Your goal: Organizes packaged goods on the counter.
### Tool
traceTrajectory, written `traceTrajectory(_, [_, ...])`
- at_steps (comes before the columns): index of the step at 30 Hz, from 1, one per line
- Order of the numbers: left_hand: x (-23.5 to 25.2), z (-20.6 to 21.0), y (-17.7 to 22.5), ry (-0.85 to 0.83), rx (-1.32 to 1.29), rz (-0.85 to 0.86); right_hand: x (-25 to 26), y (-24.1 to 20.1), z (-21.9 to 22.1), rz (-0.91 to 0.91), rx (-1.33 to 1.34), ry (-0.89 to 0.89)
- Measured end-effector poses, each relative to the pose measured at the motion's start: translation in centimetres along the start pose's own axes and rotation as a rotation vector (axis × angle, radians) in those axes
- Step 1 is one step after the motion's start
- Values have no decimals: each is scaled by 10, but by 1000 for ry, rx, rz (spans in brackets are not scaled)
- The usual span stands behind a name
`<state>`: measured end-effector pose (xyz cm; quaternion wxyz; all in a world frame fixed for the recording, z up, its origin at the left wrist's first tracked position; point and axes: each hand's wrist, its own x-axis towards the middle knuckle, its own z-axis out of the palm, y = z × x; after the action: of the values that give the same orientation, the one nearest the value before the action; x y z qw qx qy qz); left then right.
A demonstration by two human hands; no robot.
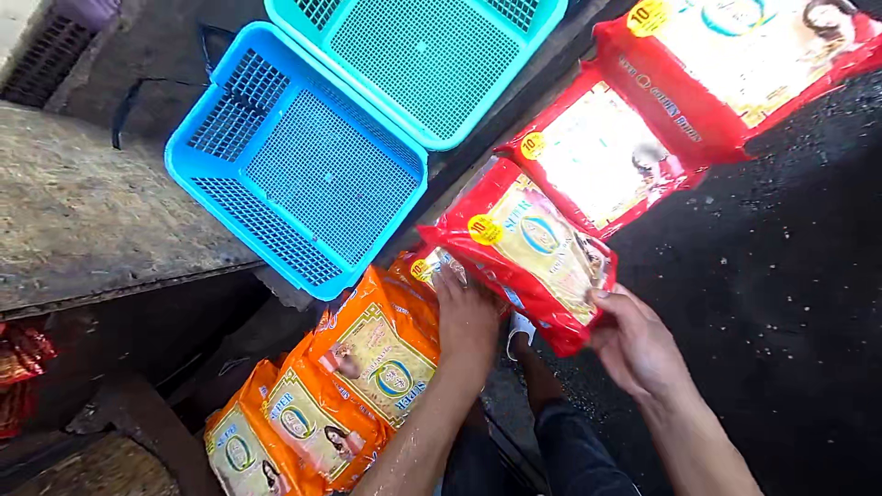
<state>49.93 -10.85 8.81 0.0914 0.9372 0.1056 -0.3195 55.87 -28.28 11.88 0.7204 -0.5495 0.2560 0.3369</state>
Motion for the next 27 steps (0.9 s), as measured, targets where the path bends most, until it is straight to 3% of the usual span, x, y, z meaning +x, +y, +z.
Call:
traceTrajectory(3, [-4,2,1,-79,142,-40,20,20,6,-34,-39,57])
traceTrajectory(9, [-11,-4,1,-220,201,-55,45,68,7,-288,-40,131])
traceTrajectory(13, [-6,-16,-3,-173,14,-68,54,75,7,-373,-73,182])
traceTrajectory(16, [10,-24,-17,56,-190,-239,57,74,9,-354,-188,240])
traceTrajectory(19, [36,-26,-27,-44,-277,-374,56,68,14,-236,-317,241])
traceTrajectory(23, [47,-24,-32,-121,-287,-321,65,68,10,-211,-243,207])
traceTrajectory(27, [46,-20,-45,-94,-307,-269,78,88,0,-253,-225,241])
